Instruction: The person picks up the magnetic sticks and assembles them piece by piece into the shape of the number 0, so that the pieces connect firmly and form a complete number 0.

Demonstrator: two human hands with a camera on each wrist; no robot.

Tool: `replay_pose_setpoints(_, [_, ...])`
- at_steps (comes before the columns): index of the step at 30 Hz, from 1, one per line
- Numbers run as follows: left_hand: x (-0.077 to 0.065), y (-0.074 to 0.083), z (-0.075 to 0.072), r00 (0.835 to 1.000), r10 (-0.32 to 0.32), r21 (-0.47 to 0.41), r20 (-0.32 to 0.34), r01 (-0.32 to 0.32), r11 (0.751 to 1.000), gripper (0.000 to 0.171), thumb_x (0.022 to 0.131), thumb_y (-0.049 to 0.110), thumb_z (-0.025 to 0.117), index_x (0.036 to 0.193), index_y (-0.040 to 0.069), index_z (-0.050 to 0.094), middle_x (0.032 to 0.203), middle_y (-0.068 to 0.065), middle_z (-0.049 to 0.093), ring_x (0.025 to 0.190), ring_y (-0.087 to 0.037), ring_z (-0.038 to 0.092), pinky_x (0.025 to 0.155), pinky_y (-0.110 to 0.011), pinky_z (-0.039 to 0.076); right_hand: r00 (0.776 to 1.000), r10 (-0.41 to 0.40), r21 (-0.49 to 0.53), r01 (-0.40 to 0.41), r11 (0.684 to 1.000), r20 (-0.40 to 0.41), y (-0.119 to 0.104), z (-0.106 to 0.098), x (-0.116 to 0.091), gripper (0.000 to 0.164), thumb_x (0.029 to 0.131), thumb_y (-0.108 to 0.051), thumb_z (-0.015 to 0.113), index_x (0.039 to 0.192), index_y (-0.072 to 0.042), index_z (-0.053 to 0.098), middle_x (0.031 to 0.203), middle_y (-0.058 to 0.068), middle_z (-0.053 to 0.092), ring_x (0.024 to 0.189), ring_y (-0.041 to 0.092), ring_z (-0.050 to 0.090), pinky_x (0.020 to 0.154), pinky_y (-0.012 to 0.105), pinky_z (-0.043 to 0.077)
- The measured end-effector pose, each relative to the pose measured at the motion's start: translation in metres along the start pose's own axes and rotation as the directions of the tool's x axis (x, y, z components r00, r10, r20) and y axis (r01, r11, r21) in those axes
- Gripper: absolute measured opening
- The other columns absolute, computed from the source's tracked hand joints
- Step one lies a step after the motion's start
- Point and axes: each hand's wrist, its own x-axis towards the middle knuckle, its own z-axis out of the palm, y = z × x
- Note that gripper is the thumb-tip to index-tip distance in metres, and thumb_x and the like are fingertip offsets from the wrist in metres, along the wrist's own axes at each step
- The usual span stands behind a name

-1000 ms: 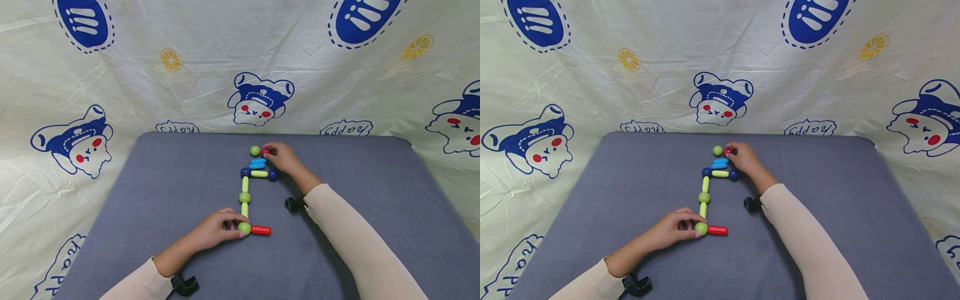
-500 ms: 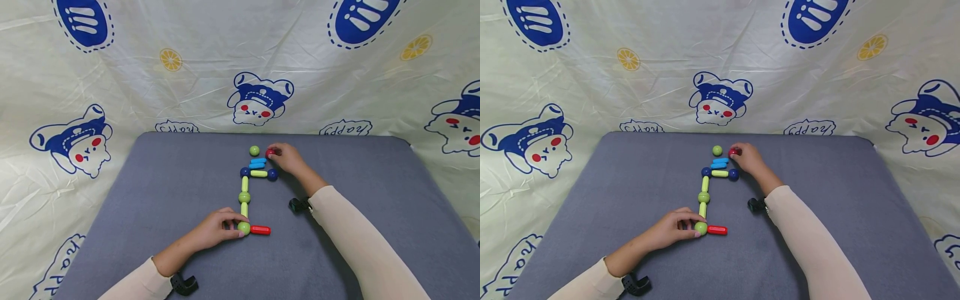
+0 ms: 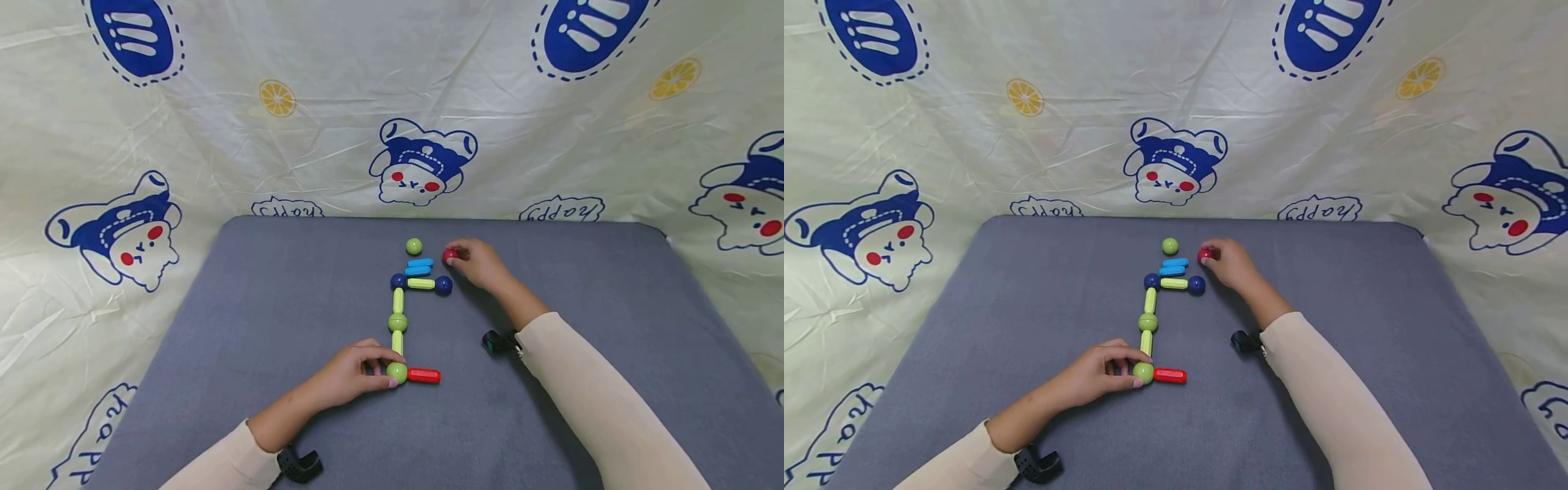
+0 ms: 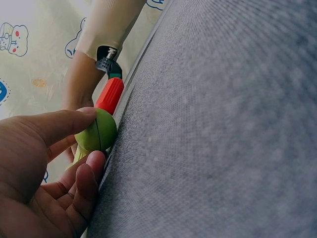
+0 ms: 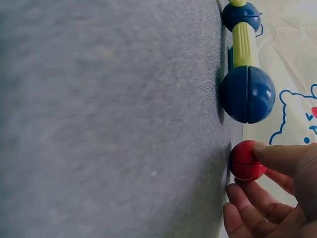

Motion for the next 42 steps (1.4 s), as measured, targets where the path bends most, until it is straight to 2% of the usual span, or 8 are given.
replay_pose_setpoints(10, [0.000,0.002,-0.001,1.000,-0.017,-0.002,0.009,0.017,1.000,0.031,0.089,0.025,0.079,0.120,0.026,0.074,0.097,0.002,0.063,0.084,-0.005,0.057,0.074,-0.021,0.051,1.000,0.002,-0.012,-0.002,1.000,-0.006,0.004,-0.005,-0.020,0.035,0.101,-0.017,0.062,0.133,-0.003,0.062,0.135,0.024,0.059,0.124,0.041,0.057,0.104,0.055,0.047])
replay_pose_setpoints(17, [-0.001,0.002,-0.002,1.000,-0.014,-0.002,0.017,0.014,1.000,0.031,0.089,0.025,0.079,0.120,0.026,0.074,0.098,0.005,0.063,0.085,-0.005,0.058,0.074,-0.022,0.051,1.000,0.003,-0.025,-0.003,1.000,-0.015,0.011,-0.008,-0.034,0.035,0.101,-0.019,0.064,0.133,-0.005,0.063,0.130,0.024,0.060,0.116,0.040,0.060,0.096,0.054,0.049])
replay_pose_setpoints(25, [-0.001,0.003,-0.001,1.000,-0.020,0.006,0.012,0.020,1.000,0.032,0.089,0.023,0.080,0.120,0.027,0.074,0.097,0.003,0.063,0.085,-0.005,0.058,0.074,-0.022,0.051,0.999,-0.030,-0.016,0.030,0.999,-0.024,0.017,-0.009,-0.051,0.033,0.099,-0.018,0.066,0.129,-0.004,0.065,0.123,0.024,0.064,0.108,0.037,0.061,0.090,0.052,0.050])
replay_pose_setpoints(31, [-0.001,0.003,-0.001,0.999,-0.033,0.004,0.014,0.033,0.999,0.032,0.089,0.023,0.080,0.120,0.028,0.074,0.098,0.007,0.062,0.086,-0.005,0.058,0.075,-0.022,0.051,0.999,-0.037,-0.020,0.036,0.999,-0.018,0.020,-0.010,-0.064,0.033,0.099,-0.018,0.067,0.129,-0.004,0.066,0.120,0.023,0.065,0.104,0.034,0.061,0.087,0.049,0.051])
replay_pose_setpoints(42, [0.000,0.000,-0.001,1.000,-0.019,-0.002,0.014,0.019,1.000,0.031,0.089,0.023,0.079,0.119,0.029,0.074,0.098,0.006,0.062,0.086,-0.006,0.058,0.074,-0.023,0.052,0.996,-0.086,-0.031,0.085,0.996,-0.022,0.023,-0.006,-0.093,0.032,0.096,-0.018,0.071,0.125,-0.006,0.069,0.113,0.018,0.068,0.098,0.030,0.065,0.084,0.048,0.053])
